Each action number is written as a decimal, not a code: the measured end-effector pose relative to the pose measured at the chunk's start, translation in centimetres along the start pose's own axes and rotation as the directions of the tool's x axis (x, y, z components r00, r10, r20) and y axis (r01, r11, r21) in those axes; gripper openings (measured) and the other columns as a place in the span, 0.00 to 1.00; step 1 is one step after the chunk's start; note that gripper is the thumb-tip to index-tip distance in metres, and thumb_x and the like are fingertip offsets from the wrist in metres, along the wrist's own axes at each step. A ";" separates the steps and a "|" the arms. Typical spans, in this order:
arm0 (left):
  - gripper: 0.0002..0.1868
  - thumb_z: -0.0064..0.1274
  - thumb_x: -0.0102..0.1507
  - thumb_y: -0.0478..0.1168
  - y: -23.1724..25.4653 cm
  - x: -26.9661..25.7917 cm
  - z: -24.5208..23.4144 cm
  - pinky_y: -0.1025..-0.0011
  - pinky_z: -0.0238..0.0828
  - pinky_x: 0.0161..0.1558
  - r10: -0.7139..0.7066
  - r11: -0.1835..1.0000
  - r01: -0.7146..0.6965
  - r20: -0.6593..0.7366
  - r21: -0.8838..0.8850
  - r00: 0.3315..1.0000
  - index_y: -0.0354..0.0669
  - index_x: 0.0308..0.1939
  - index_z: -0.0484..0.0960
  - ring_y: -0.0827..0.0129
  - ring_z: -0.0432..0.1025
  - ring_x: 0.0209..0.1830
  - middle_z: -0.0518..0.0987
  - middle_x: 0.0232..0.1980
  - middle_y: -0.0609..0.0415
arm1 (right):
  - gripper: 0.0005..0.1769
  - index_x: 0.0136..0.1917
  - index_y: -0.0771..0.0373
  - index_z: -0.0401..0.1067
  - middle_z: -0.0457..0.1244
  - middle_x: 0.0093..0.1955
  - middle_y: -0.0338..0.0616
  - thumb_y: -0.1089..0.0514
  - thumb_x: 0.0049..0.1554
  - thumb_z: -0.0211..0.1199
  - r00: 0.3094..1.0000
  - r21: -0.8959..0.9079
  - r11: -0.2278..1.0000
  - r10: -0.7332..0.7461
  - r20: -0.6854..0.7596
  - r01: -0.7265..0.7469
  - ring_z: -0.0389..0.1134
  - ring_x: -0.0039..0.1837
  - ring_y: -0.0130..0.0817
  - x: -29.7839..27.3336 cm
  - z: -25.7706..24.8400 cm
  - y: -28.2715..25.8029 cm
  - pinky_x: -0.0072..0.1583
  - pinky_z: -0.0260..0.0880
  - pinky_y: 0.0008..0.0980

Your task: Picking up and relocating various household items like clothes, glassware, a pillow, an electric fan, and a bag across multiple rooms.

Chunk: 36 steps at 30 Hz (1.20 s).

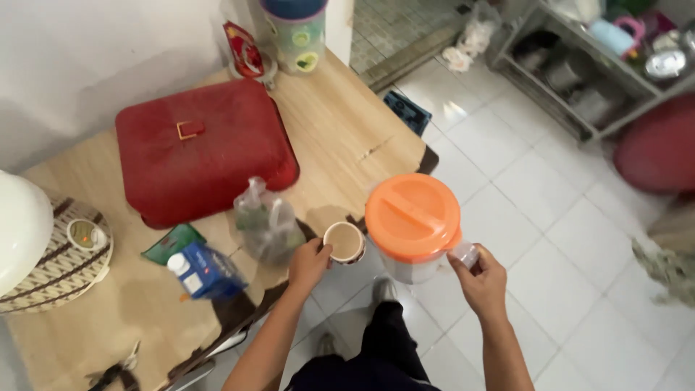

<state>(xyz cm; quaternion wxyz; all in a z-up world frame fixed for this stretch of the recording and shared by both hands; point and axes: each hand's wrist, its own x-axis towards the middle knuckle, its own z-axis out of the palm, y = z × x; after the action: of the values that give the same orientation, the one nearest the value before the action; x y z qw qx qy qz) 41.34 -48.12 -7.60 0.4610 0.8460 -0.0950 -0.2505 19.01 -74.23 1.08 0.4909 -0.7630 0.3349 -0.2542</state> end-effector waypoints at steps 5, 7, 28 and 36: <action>0.20 0.48 0.62 0.50 1.5 5.6 1.1 0.63 0.75 0.36 -0.038 0.998 0.043 -0.107 0.037 0.993 0.41 0.48 0.85 0.63 0.80 0.26 0.84 0.25 0.51 | 0.11 0.43 0.65 0.76 0.60 0.30 0.34 0.55 0.54 0.71 0.989 -0.157 0.985 -0.051 0.135 0.073 0.54 0.33 0.19 10.8 2.9 0.0 0.35 0.55 0.24; 0.21 0.48 0.62 0.50 2.4 8.7 1.6 0.65 0.75 0.37 -0.030 0.997 0.040 -0.153 0.066 0.988 0.41 0.48 0.86 0.64 0.80 0.27 0.85 0.26 0.52 | 0.12 0.43 0.66 0.75 0.61 0.29 0.35 0.55 0.54 0.72 0.974 -0.168 0.978 -0.091 0.209 0.128 0.55 0.33 0.19 15.9 4.2 0.2 0.35 0.56 0.24; 0.24 0.48 0.63 0.50 3.0 25.6 5.8 0.63 0.75 0.45 -0.435 0.899 0.408 -0.423 -0.158 0.795 0.42 0.58 0.81 0.62 0.81 0.36 0.86 0.31 0.52 | 0.10 0.51 0.68 0.74 0.66 0.45 0.35 0.59 0.62 0.68 0.831 0.303 0.953 -0.177 0.527 0.012 0.63 0.46 0.20 42.5 19.4 3.1 0.49 0.64 0.24; 0.19 0.47 0.62 0.49 1.2 28.4 5.8 0.61 0.74 0.47 -0.426 0.899 0.420 -0.467 -0.123 0.775 0.41 0.48 0.82 0.60 0.81 0.38 0.86 0.30 0.51 | 0.13 0.53 0.66 0.72 0.63 0.45 0.32 0.54 0.64 0.66 0.844 0.325 0.946 -0.182 0.504 0.010 0.59 0.46 0.18 43.6 21.6 4.3 0.47 0.60 0.21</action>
<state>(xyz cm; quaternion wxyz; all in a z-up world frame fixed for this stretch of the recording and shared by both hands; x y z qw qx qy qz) 62.79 -64.14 -18.80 0.4069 0.8779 0.2168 -0.1292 61.53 -96.20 -8.68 0.6637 -0.7327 0.1041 -0.1087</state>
